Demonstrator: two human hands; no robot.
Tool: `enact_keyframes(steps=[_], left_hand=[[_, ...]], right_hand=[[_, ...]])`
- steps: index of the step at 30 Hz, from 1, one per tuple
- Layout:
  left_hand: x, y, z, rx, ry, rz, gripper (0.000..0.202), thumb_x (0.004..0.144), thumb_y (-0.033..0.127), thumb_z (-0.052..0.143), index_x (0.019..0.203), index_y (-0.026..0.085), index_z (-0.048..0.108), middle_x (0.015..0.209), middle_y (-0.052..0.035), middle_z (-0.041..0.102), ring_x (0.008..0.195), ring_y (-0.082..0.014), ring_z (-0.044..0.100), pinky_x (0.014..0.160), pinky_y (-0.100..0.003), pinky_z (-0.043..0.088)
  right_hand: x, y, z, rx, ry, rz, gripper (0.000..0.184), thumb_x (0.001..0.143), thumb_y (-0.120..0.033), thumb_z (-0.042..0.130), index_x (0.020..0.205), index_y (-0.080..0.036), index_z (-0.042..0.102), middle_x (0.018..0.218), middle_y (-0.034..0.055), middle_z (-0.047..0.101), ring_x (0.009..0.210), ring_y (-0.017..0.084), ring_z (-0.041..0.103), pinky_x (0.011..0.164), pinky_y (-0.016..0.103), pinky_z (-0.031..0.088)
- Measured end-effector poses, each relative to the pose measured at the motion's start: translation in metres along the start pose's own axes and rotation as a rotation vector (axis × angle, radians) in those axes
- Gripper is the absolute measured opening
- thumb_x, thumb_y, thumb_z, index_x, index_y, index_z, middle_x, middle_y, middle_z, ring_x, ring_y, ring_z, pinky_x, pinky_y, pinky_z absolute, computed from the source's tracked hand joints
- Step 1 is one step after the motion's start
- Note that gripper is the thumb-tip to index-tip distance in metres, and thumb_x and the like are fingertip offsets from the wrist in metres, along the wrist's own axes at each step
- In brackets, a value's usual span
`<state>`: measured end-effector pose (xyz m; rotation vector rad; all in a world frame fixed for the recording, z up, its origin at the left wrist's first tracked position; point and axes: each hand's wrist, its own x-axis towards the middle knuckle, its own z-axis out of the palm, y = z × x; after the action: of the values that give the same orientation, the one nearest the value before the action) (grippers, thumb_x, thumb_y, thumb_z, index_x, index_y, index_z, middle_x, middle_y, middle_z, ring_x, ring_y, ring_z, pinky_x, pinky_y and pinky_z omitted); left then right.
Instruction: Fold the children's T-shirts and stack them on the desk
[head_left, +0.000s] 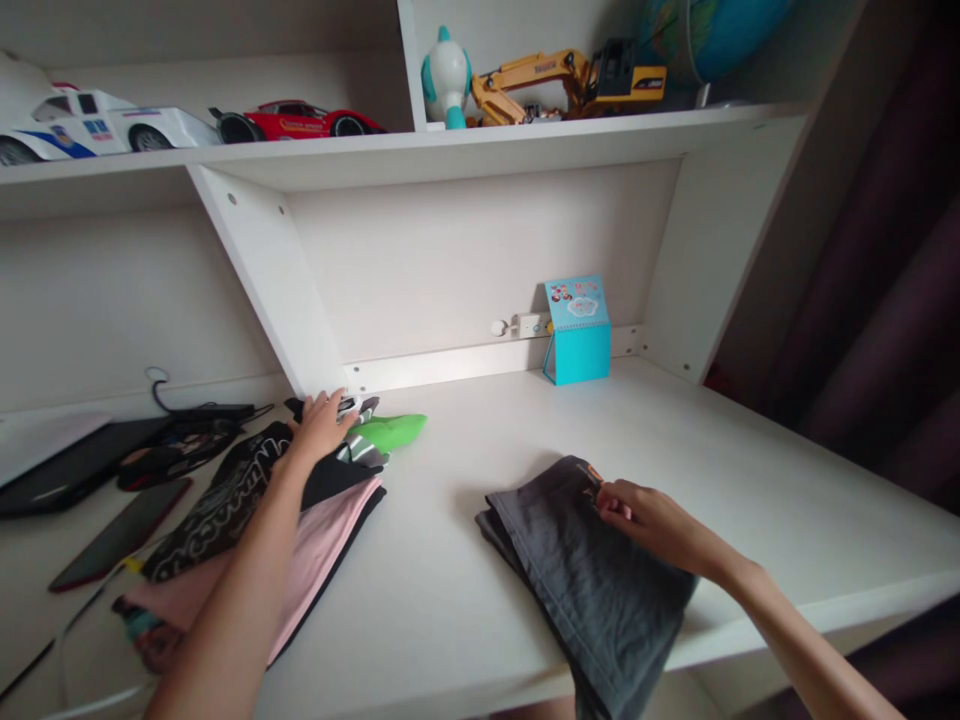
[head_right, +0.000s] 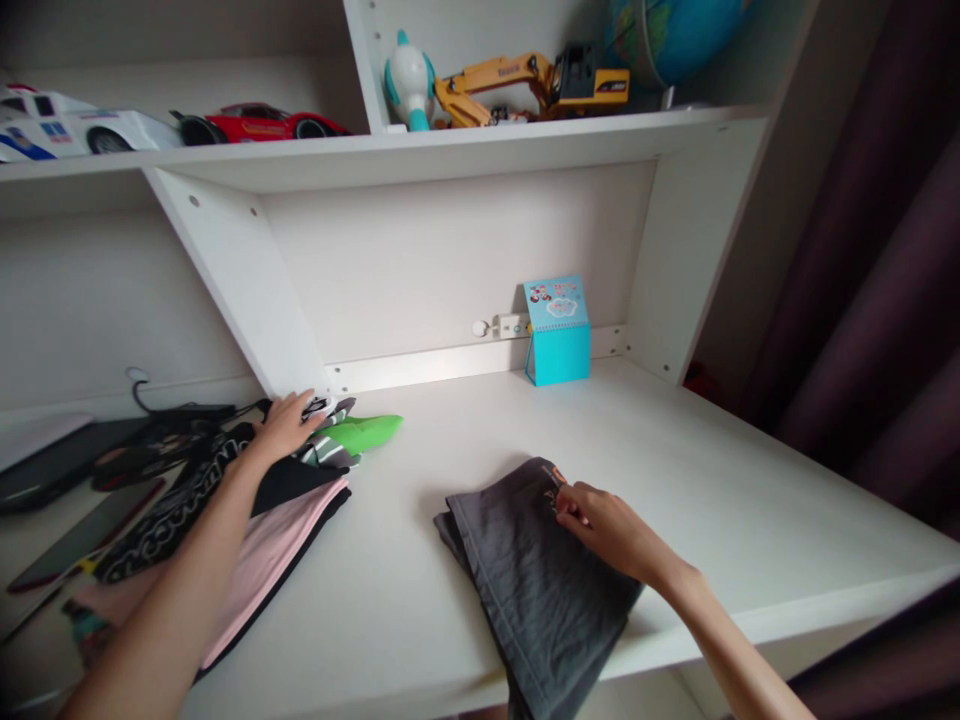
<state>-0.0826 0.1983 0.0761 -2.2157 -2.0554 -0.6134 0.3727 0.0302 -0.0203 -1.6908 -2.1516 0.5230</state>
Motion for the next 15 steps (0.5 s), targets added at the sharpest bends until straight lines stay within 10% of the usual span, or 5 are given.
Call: enact_keyframes(steps=[4, 11, 15], left_hand=[[-0.039, 0.038, 0.029, 0.163, -0.049, 0.079, 0.044, 0.084, 0.034, 0.046, 0.124, 0.017, 0.049, 0.140, -0.0191, 0.032, 0.132, -0.0397, 0.016, 0.096, -0.067, 0.013], [-0.118, 0.133, 0.047, -0.411, -0.510, 0.705, 0.034, 0.084, 0.029, 0.049, 0.117, 0.023, 0.055, 0.115, -0.0053, 0.057, 0.106, -0.0181, 0.052, 0.096, -0.028, 0.036], [-0.125, 0.152, 0.076, -0.454, -0.499, 0.670, 0.043, 0.076, 0.022, 0.058, 0.119, 0.021, 0.053, 0.108, -0.0072, 0.057, 0.097, -0.0207, 0.056, 0.087, -0.030, 0.042]], right_hand=[[-0.007, -0.009, -0.007, 0.025, -0.034, -0.032, 0.019, 0.080, -0.035, 0.048, 0.091, -0.022, 0.058, 0.091, 0.0051, 0.062, 0.077, 0.018, 0.058, 0.071, 0.029, 0.044], [-0.006, -0.032, -0.009, -0.118, -0.076, -0.203, 0.017, 0.083, -0.020, 0.040, 0.071, -0.021, 0.052, 0.078, 0.0024, 0.058, 0.069, 0.015, 0.053, 0.064, 0.027, 0.040], [0.001, -0.046, -0.038, 0.003, 0.104, -0.228, 0.017, 0.087, -0.026, 0.040, 0.074, -0.020, 0.048, 0.073, 0.0009, 0.054, 0.062, 0.012, 0.049, 0.060, 0.025, 0.039]])
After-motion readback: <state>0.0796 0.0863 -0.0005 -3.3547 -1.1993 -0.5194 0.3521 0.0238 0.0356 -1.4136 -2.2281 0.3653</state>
